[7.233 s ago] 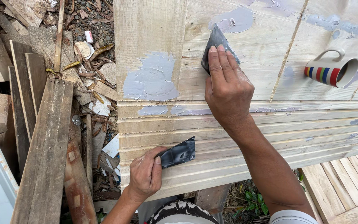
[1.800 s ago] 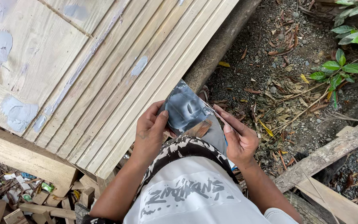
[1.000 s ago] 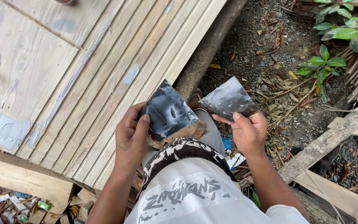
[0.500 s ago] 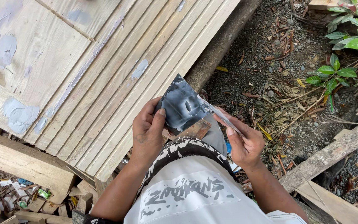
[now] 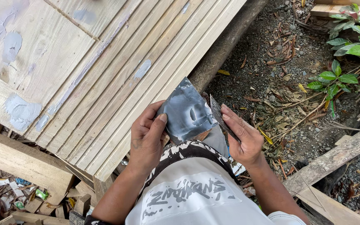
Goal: The person uses a putty knife to scoop a pinkish filler from a metal palette and applies it into the grooves of a wooden slatted surface. They repeatedly spread and smooth the filler along the grooves, occasionally scraping excess material back onto the palette. A striped mug is visible on the surface during the process.
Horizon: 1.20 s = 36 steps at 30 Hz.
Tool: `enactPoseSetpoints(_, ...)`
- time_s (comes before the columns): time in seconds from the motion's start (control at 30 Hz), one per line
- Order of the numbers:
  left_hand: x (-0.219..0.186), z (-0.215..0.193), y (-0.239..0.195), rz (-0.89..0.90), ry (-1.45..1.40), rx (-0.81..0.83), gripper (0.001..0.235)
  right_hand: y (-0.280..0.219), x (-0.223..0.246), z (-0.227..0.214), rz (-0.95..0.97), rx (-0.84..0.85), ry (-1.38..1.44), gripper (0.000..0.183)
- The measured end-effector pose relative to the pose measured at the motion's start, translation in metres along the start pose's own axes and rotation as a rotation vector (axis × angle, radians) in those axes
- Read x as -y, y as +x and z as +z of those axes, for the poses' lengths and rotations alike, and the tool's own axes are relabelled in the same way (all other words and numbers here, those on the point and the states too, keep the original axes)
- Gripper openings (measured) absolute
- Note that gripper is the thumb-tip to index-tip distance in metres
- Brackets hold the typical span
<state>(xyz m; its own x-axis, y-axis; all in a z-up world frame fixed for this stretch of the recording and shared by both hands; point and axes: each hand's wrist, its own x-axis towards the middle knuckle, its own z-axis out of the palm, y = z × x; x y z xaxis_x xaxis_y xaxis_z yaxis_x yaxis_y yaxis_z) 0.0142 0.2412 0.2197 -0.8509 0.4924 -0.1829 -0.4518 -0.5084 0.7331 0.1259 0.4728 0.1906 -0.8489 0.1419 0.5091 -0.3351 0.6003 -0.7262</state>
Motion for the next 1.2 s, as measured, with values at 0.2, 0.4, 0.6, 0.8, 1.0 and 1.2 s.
enactPoseSetpoints(0.2, -0.012, -0.005, 0.000, -0.115, 0.096, -0.163, 0.034, 0.001, -0.016, -0.009, -0.099, 0.065, -0.313, 0.037)
enactPoseSetpoints(0.4, -0.015, -0.025, 0.006, -0.133, 0.159, -0.178, 0.032, -0.004, -0.021, -0.013, 0.440, -0.244, 0.679, 0.031)
enactPoseSetpoints(0.6, -0.001, -0.025, 0.015, -0.279, 0.139, -0.086, 0.028, 0.029, -0.033, -0.019, 0.600, -0.189, 1.165, 0.053)
enactPoseSetpoints(0.8, -0.008, -0.005, 0.013, -0.313, 0.096, -0.046, 0.029, 0.054, -0.040, -0.001, 0.504, -0.101, 1.237, 0.064)
enactPoseSetpoints(1.0, -0.011, 0.006, 0.014, -0.359, 0.038, -0.001, 0.030, 0.063, -0.054, 0.017, 0.563, -0.076, 1.494, 0.074)
enactPoseSetpoints(1.2, -0.009, 0.008, 0.011, -0.316, -0.002, 0.025, 0.030, 0.060, -0.058, 0.024, 0.606, -0.073, 1.480, 0.076)
